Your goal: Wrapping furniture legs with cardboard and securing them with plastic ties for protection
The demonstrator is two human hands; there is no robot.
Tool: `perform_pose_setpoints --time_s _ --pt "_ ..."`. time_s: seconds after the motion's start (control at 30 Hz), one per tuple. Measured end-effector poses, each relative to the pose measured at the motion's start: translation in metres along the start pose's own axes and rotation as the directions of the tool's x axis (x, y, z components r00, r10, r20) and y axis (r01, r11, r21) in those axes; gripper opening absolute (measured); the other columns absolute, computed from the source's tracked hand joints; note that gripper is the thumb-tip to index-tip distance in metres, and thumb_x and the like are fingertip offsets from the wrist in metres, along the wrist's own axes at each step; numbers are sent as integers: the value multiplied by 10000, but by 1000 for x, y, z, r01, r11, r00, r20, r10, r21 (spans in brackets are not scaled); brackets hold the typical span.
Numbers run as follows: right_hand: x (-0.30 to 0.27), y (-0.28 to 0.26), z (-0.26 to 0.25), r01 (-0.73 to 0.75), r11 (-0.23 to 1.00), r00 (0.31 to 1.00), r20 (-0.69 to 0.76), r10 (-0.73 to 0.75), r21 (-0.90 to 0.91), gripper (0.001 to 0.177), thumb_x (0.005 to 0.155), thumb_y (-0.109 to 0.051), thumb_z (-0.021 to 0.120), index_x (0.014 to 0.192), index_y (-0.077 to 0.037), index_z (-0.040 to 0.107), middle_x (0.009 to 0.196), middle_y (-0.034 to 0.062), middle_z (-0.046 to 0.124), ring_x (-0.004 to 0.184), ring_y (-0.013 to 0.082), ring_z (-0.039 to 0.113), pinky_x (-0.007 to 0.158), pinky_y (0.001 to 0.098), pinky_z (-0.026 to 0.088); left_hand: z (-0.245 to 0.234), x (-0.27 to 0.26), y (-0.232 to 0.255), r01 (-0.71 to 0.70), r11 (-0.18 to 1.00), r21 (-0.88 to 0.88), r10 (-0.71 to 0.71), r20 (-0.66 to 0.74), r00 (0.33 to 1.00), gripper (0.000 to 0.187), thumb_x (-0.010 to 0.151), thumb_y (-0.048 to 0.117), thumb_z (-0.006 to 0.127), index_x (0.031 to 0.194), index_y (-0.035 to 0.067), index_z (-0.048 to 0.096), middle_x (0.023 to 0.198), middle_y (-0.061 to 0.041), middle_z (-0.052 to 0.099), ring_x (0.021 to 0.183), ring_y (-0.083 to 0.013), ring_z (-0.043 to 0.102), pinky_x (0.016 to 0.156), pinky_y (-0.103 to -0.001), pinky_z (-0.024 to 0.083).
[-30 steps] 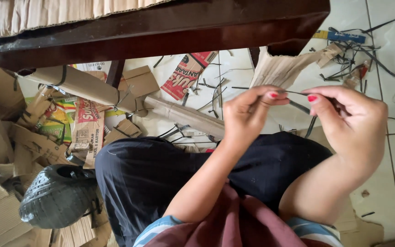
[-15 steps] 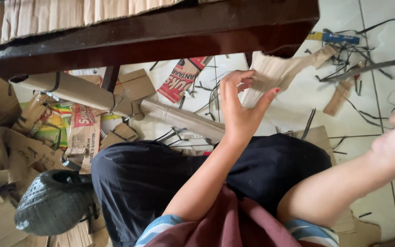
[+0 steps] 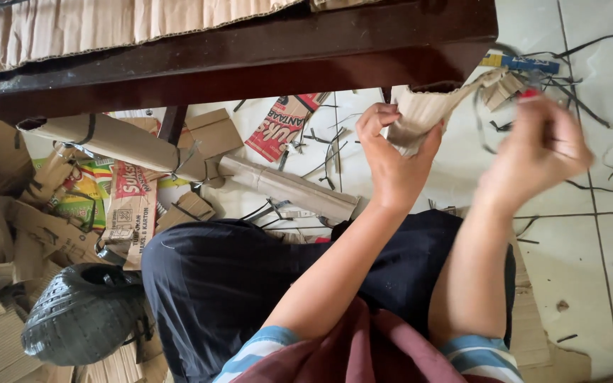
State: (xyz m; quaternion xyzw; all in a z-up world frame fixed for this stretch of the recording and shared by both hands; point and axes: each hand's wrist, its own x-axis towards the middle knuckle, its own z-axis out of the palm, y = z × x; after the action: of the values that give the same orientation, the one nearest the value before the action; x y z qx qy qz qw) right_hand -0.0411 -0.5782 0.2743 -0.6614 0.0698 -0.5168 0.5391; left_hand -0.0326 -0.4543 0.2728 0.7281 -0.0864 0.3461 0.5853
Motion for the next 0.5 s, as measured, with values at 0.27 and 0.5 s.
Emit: perform_pose_setpoints --time_s 0.27,0.5 --pt "-21 -26 39 -279 953 934 265 240 116 170 1065 56 651 1209 99 729 828 72 652 609 78 454 513 220 347 -22 -1 2 -7 1000 -19 8 83 997 537 821 49 814 1207 114 447 1319 -103 490 1281 -289 526 1115 -402 463" --pt "-23 -17 55 -470 863 854 342 392 184 240 1095 43 537 965 -22 728 563 66 367 463 80 281 389 271 320 -39 10 -20 222 821 -526 -219 68 973 313 1053 50 595 1296 96 402 1311 -145 574 1092 -271 705 963 -401 600"
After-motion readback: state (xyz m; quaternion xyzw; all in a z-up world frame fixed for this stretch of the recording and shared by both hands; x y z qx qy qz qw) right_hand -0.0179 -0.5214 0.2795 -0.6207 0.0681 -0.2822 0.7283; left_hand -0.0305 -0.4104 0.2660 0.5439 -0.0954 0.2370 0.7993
